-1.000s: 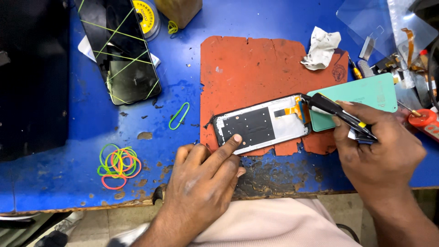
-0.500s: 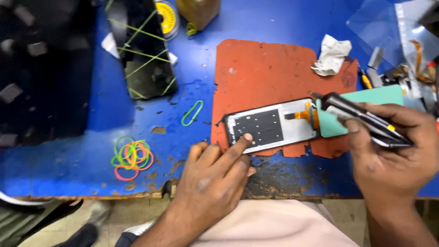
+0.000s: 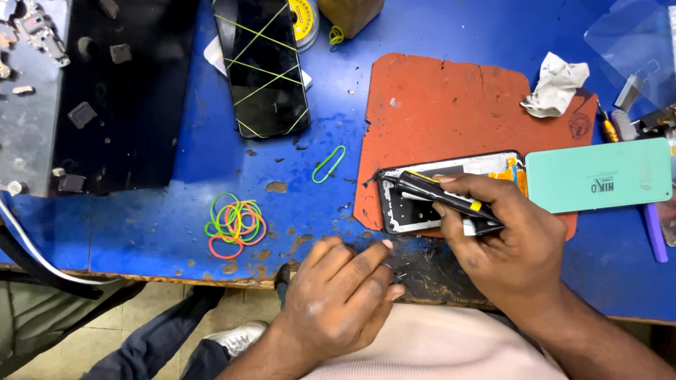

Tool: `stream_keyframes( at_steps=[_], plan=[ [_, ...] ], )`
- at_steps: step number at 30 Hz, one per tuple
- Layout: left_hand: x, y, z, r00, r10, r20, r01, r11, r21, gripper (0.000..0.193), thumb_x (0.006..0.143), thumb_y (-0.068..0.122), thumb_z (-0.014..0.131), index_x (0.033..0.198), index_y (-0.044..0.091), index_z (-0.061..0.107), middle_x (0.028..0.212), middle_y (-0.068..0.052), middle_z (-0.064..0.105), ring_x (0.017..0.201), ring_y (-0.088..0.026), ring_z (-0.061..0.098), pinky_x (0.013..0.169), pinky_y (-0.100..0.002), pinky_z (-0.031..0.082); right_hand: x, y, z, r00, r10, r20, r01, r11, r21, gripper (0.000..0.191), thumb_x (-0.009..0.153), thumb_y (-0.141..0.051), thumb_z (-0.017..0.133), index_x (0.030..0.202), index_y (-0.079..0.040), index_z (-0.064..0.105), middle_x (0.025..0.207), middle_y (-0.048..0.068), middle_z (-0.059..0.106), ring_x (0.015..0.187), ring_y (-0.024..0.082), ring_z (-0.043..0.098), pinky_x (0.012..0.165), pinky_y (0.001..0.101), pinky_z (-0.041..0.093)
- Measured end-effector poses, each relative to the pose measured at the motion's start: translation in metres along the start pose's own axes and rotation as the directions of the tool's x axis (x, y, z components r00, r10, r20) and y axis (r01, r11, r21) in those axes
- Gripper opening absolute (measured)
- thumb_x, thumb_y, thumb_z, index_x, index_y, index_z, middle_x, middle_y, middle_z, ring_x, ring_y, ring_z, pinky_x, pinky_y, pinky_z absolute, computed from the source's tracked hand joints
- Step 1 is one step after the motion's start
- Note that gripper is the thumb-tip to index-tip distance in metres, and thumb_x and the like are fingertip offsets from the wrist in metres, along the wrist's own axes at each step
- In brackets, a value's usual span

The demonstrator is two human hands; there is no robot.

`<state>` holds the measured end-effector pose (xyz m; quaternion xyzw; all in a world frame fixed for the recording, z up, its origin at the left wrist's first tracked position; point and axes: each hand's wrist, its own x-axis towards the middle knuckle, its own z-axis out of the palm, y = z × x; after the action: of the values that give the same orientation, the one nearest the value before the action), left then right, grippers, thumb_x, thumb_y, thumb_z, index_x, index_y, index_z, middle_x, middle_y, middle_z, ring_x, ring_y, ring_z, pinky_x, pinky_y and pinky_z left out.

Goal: The person applies adhesive to the edges of a smartphone screen, aligns and closes the back cover, then secures the device with multiple rubber bands. The phone is briefly powered on to confirm the screen functions.

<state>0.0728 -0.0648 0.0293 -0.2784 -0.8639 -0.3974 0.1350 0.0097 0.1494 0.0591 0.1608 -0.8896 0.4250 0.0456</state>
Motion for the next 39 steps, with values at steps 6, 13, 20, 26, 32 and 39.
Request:
stream_keyframes(
  at_steps=[6, 13, 20, 26, 32, 39],
  plan=[
    [0.0032, -0.002, 0.0033, 1.0, 0.002, 0.02, -0.003, 1.0, 0.028, 0.021, 0.089, 0.015, 0.08, 0.095, -0.001, 0.068, 0.115, -0.017, 0.069, 0.085, -0.028, 0.059, 0.083, -0.045, 0.05, -0.0002, 0.0035, 0.0023, 1.0, -0.012, -0.011, 0.011, 1.0, -0.021, 0.027, 0.09, 0.005, 0.074, 0.114, 0.003, 0.063, 0.111, 0.015, 0.076, 0.1, 0.019, 0.076, 0.085, 0.0293, 0.062],
    [0.005, -0.0031, 0.0032, 0.999, -0.011, 0.03, 0.01, 0.999, 0.035, 0.021, 0.089, 0.015, 0.08, 0.094, -0.001, 0.068, 0.115, -0.018, 0.069, 0.085, -0.027, 0.059, 0.084, -0.045, 0.05, -0.0002, 0.0045, 0.0023, 1.0, -0.028, 0.005, 0.029, 0.998, -0.055, 0.028, 0.089, 0.004, 0.076, 0.113, 0.003, 0.063, 0.108, 0.014, 0.075, 0.095, 0.018, 0.077, 0.08, 0.0287, 0.061],
    [0.0047, -0.0036, 0.0036, 0.999, -0.015, 0.031, 0.013, 0.999, 0.035, 0.021, 0.089, 0.016, 0.08, 0.094, -0.001, 0.068, 0.116, -0.018, 0.069, 0.084, -0.026, 0.059, 0.085, -0.045, 0.05, -0.0006, 0.0056, 0.0049, 0.999, -0.041, -0.005, 0.041, 0.994, -0.099, 0.027, 0.09, 0.003, 0.076, 0.114, 0.002, 0.064, 0.11, 0.014, 0.075, 0.098, 0.02, 0.077, 0.082, 0.0294, 0.062],
    [0.0046, -0.0042, 0.0038, 0.999, -0.013, 0.033, 0.012, 0.999, 0.041, 0.021, 0.089, 0.015, 0.079, 0.095, -0.001, 0.068, 0.116, -0.018, 0.069, 0.085, -0.027, 0.059, 0.084, -0.045, 0.05, -0.0032, 0.0046, 0.0028, 0.999, -0.044, 0.021, 0.045, 0.995, -0.086, 0.031, 0.086, 0.002, 0.078, 0.114, 0.002, 0.064, 0.107, 0.015, 0.075, 0.094, 0.019, 0.076, 0.079, 0.0293, 0.06],
    [0.0049, -0.0042, 0.0048, 0.999, -0.013, 0.036, 0.012, 0.999, 0.037, 0.021, 0.089, 0.015, 0.079, 0.094, -0.001, 0.067, 0.115, -0.018, 0.069, 0.085, -0.027, 0.059, 0.084, -0.045, 0.05, -0.0037, 0.0066, 0.0047, 1.0, -0.025, -0.001, 0.025, 0.998, -0.056, 0.028, 0.091, 0.004, 0.076, 0.116, 0.001, 0.063, 0.112, 0.014, 0.075, 0.101, 0.019, 0.077, 0.085, 0.0294, 0.062],
    [0.0043, -0.0042, 0.005, 1.0, -0.013, 0.028, 0.012, 0.999, 0.033, 0.02, 0.089, 0.015, 0.08, 0.094, 0.0, 0.067, 0.115, -0.018, 0.069, 0.084, -0.027, 0.059, 0.085, -0.046, 0.05, -0.0045, 0.0067, 0.0024, 0.999, -0.03, 0.022, 0.032, 0.996, -0.087, 0.029, 0.088, 0.002, 0.077, 0.114, 0.002, 0.064, 0.108, 0.015, 0.075, 0.095, 0.018, 0.076, 0.078, 0.029, 0.061]
  ],
)
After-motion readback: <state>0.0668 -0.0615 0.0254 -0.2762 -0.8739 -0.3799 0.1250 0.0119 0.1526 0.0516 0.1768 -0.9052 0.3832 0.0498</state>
